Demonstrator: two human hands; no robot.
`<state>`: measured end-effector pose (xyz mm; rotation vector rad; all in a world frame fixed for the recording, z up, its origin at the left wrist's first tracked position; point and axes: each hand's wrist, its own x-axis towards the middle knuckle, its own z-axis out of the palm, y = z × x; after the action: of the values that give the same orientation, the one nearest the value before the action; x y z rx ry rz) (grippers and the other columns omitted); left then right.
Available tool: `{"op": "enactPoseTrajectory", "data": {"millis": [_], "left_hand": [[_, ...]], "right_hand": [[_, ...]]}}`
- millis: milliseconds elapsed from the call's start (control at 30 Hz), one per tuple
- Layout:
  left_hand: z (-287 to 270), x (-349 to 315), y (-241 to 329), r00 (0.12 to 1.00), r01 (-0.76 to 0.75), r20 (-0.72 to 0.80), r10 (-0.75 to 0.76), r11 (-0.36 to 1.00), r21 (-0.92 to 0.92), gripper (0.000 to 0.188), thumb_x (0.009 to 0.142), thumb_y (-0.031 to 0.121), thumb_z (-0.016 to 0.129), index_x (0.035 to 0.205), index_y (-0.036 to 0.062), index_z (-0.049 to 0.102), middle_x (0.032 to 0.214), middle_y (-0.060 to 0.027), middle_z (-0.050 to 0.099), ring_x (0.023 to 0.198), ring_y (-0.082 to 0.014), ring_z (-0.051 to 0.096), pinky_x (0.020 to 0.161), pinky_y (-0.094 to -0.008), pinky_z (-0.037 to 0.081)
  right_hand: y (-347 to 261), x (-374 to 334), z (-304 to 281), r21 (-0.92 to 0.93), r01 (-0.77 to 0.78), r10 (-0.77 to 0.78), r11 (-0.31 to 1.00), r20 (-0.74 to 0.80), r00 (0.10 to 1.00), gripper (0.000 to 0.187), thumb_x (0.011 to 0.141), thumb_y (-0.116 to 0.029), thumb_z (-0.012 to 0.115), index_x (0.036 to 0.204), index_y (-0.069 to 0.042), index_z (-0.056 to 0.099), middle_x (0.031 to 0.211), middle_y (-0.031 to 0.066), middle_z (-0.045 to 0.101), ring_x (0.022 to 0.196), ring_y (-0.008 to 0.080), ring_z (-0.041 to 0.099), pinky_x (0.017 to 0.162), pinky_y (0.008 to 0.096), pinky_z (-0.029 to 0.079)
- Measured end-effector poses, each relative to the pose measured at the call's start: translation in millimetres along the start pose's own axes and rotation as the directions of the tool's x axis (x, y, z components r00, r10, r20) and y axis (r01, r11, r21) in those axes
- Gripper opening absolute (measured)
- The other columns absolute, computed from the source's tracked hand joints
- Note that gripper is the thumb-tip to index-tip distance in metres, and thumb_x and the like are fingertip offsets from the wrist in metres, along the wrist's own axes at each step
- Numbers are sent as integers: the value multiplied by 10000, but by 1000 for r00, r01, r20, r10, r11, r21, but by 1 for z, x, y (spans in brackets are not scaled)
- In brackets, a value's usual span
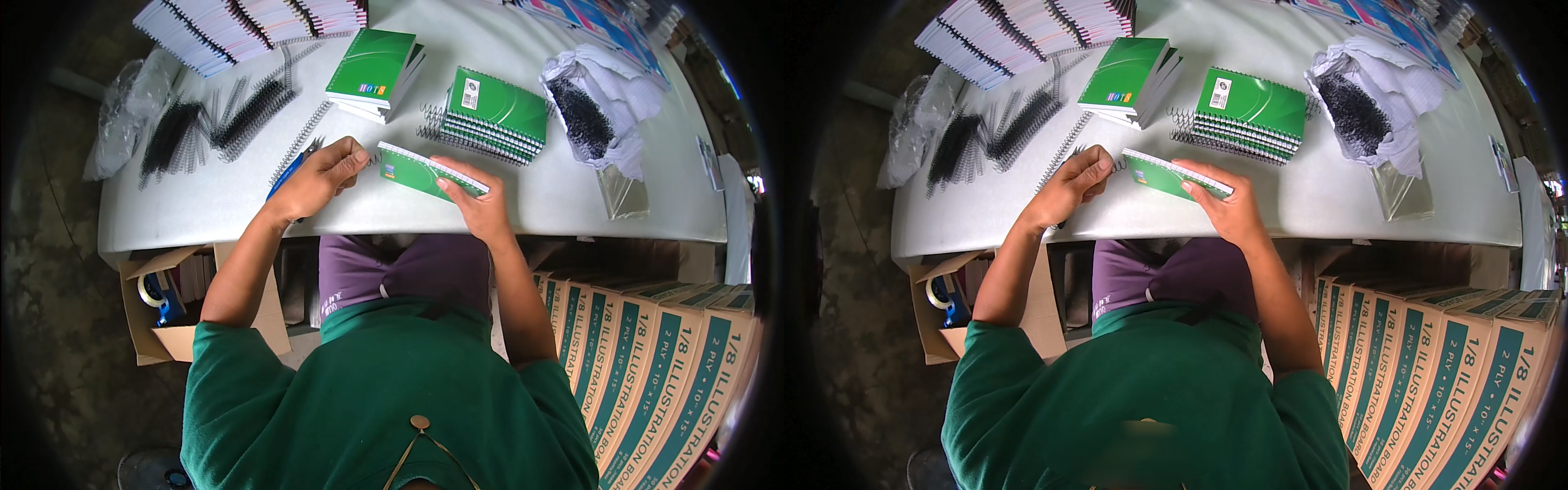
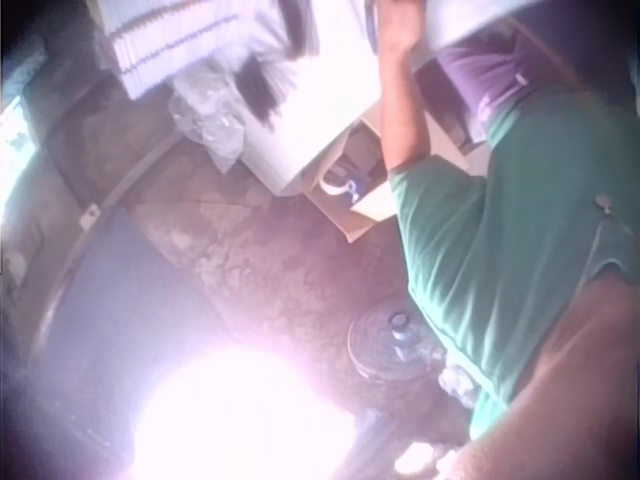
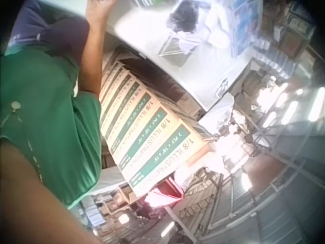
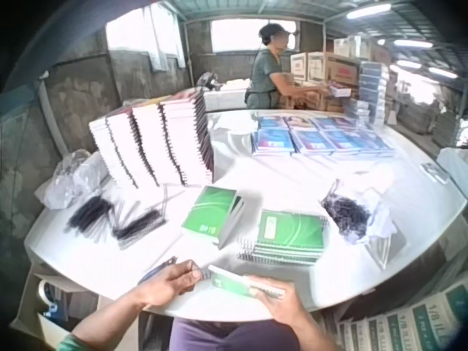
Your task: The person assembles notebooks by threading a spiral coil into the punched holes of small green notebooks, occasionally using pliers to trim or secure the coil ends, and then stacks the finished notebooks together.
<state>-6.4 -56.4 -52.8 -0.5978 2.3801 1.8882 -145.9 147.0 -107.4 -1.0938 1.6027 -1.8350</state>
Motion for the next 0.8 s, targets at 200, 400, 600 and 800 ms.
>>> {"op": "enactPoseTrajectory", "data": {"millis": [200, 400, 600, 800], "left_hand": [[-12, 10, 10, 980, 189, 80, -183, 978, -89, 349, 940, 378, 446, 806, 66, 527, 690, 29, 457, 622, -54, 412, 572, -189, 336], [-17, 14, 21, 930, -365, 51, 364, 896, 252, 146, 847, 176, 615, 854, 40, 563, 833, -63, 562, 819, -136, 517, 784, -282, 422], [-2, 0, 57, 912, -361, 227, 341, 408, 838, 250, 791, 224, 645, 991, 77, 612, 988, -97, 603, 916, -220, 533, 888, -343, 371], [39, -5, -31, 687, -167, -48, 725, 222, 961, 974, 708, 710, 455, 1338, -21, 320, 1422, -202, 275, 1301, -409, 260, 1035, -583, 96]], "right_hand": [[2, 0, -1, 2, 37, -37, 999, 35, 999, 241, 825, 9, 600, 1064, 33, 619, 1029, 113, 647, 920, 119, 587, 834, 241, 458], [2, -2, -1, -14, 37, -36, 999, 57, 998, 264, 844, -10, 572, 1105, 12, 604, 1046, 90, 648, 936, 106, 575, 845, 241, 445], [2, -8, 3, -156, 52, -47, 986, 38, 998, 275, 819, 5, 589, 1094, 1, 609, 967, 125, 666, 799, 125, 621, 718, 252, 482], [0, -18, 26, -291, 252, -275, 923, -40, 961, 329, 771, 51, 607, 1091, -23, 616, 934, 158, 656, 747, 234, 651, 664, 288, 496]]}}
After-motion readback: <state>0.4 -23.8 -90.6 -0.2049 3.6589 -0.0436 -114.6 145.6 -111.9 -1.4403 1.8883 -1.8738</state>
